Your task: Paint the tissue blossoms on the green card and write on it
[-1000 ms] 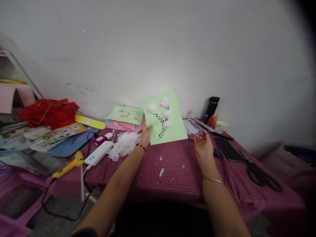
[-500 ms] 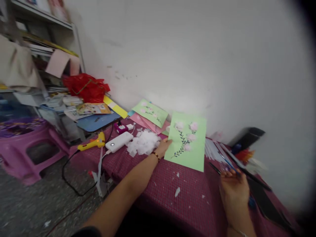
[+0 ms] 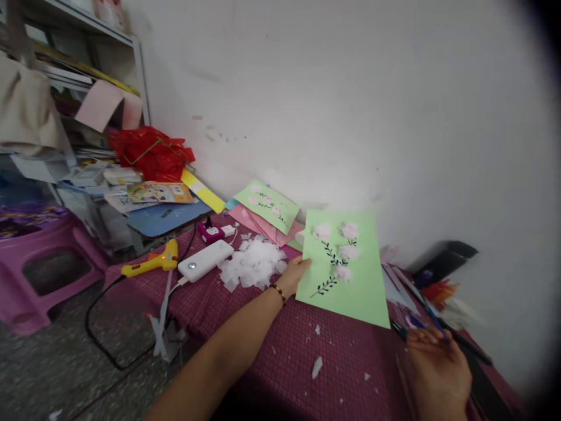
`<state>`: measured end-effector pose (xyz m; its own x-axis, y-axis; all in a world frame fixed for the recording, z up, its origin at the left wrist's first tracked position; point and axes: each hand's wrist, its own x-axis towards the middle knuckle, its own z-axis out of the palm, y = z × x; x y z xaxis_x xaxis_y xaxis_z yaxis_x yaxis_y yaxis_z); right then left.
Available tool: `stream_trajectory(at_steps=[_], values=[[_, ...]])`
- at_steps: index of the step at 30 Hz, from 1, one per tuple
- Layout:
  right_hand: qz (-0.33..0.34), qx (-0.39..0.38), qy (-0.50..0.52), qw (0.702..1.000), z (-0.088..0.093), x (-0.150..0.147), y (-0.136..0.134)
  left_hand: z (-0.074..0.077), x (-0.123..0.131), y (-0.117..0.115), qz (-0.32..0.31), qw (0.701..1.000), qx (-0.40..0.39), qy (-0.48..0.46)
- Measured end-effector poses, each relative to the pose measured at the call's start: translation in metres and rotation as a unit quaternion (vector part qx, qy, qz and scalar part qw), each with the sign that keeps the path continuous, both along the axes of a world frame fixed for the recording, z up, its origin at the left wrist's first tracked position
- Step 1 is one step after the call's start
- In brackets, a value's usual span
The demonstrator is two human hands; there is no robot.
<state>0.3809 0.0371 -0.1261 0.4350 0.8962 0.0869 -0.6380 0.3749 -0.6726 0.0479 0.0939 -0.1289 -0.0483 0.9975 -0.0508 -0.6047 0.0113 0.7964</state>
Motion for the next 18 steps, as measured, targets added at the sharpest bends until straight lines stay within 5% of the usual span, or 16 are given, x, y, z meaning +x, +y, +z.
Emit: stream_trajectory(at_steps=[6,13,18], values=[[0.03,0.014,0.019,0.999,0.02,-0.025,-0.013,0.011,-0.004,-0.007,-0.008,1.0,-0.03,-0.005],[-0.036,0.013,-0.036,0.999,0.023,-0.03,-0.011,0.011,-0.009,-0.001,-0.003,0.999,-0.049,0.002],[-0.094,0.0,-0.075,0.993,0.071,0.015,-0.031,0.011,-0.011,-0.005,0.019,0.998,-0.063,0.025]])
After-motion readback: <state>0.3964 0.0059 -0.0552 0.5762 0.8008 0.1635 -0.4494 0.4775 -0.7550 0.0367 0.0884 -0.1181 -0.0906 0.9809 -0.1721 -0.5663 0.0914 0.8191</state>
